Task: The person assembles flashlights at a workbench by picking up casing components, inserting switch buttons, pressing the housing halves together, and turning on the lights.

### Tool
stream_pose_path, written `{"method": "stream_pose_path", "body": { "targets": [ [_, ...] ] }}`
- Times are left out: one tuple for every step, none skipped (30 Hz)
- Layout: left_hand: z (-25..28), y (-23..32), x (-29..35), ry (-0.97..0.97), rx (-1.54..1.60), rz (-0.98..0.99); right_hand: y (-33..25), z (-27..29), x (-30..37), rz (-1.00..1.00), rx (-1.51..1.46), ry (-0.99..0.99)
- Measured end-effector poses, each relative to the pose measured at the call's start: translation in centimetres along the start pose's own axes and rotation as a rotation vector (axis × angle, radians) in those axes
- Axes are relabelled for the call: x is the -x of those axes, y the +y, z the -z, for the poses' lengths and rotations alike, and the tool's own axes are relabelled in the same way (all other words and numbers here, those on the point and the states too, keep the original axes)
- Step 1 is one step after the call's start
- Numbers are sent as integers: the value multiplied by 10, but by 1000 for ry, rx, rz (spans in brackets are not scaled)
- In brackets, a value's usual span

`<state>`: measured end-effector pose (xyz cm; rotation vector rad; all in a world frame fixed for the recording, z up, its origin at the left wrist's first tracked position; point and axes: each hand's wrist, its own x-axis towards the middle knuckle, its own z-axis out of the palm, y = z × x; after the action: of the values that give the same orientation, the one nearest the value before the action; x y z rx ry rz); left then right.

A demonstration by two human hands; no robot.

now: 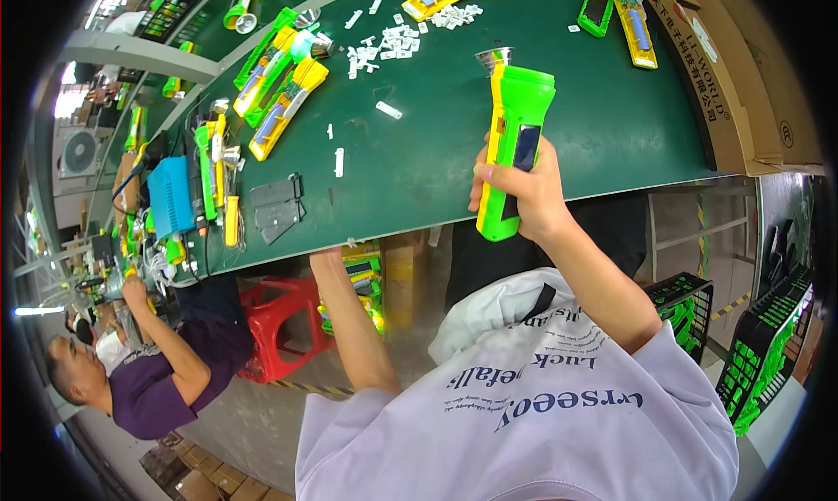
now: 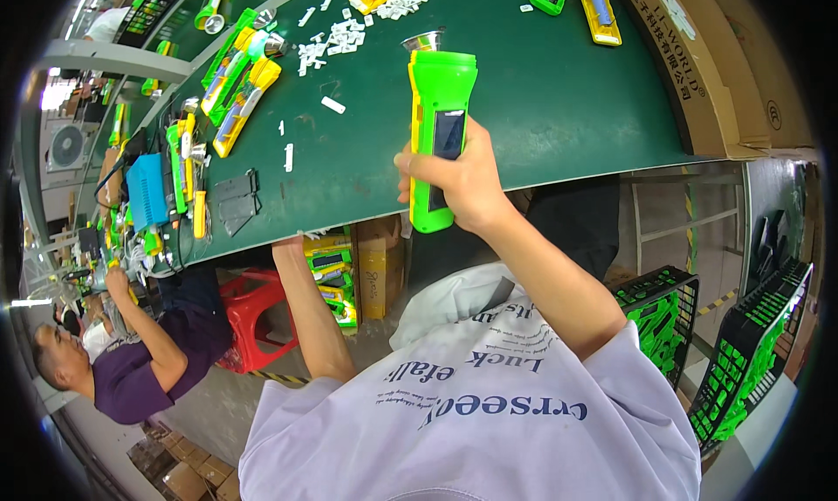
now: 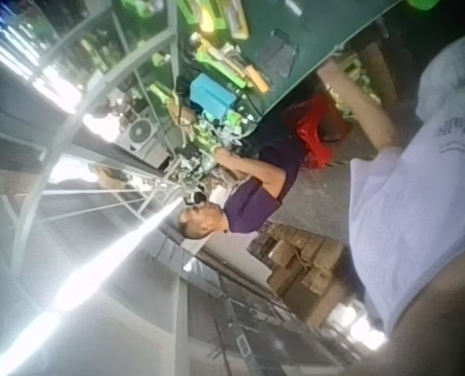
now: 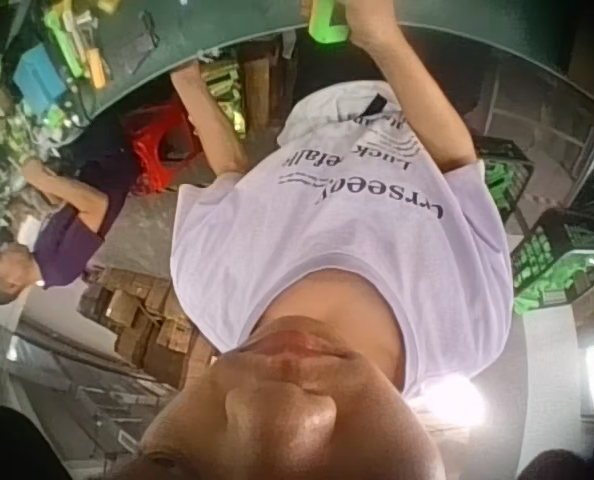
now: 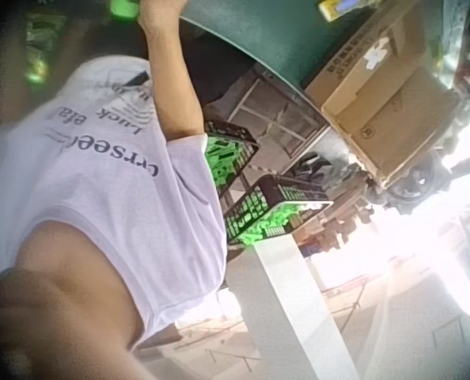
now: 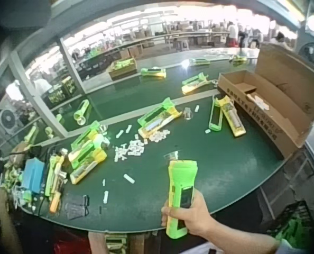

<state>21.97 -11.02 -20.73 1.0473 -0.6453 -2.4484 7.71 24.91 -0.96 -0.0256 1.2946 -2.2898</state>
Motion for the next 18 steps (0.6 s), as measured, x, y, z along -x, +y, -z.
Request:
{"method": "stream_pose_path", "body": {
  "targets": [
    [4, 4, 11, -6, -22, -9, -1, -1, 0, 7, -23, 0],
    [8, 9, 23, -10, -43, -19, -2, -1, 0, 11, -46, -1],
    [9, 14, 28, -12, -64, -30, -1, -2, 0, 22, -49, -13],
    [7, 15, 39, -5, -66, -35, -2, 0, 0, 15, -54, -17],
    [6, 17, 52, 19, -138, -70, -3, 2, -1, 28, -51, -19],
    [5, 20, 65, 45, -209, -105, -4, 3, -2, 40, -48, -22],
    [6, 24, 86, 129, -216, -102, -3, 4, -3, 34, -47, -34],
    [17, 30, 98, 77, -175, -93, -3, 4, -3, 23, -51, -44],
    [22, 34, 115, 88, -173, -99, -4, 3, -2, 20, -42, -42],
    [29, 40, 135, 103, -167, -113, -4, 1, -1, 14, -34, -48],
    [40, 43, 147, 135, -205, -168, -4, 1, -1, 11, -31, -60],
    [53, 50, 168, -23, -156, -109, -3, 2, -1, 8, -34, -76],
    [40, 48, 186, 88, -160, -161, -3, 5, -2, 11, -35, -70],
    [22, 47, 205, 199, -166, -213, -4, 8, -2, 14, -39, -62],
    [22, 55, 221, 128, -132, -214, -5, 7, 0, 2, -38, -64],
    [4, 57, 233, 53, -131, -252, -7, 7, 2, 2, -39, -73],
    [-16, 60, 238, 22, -140, -274, -8, 9, 4, -9, -25, -61],
    [-37, 63, 238, -8, -148, -298, -10, 10, 7, -21, -9, -50]
  ]
}}
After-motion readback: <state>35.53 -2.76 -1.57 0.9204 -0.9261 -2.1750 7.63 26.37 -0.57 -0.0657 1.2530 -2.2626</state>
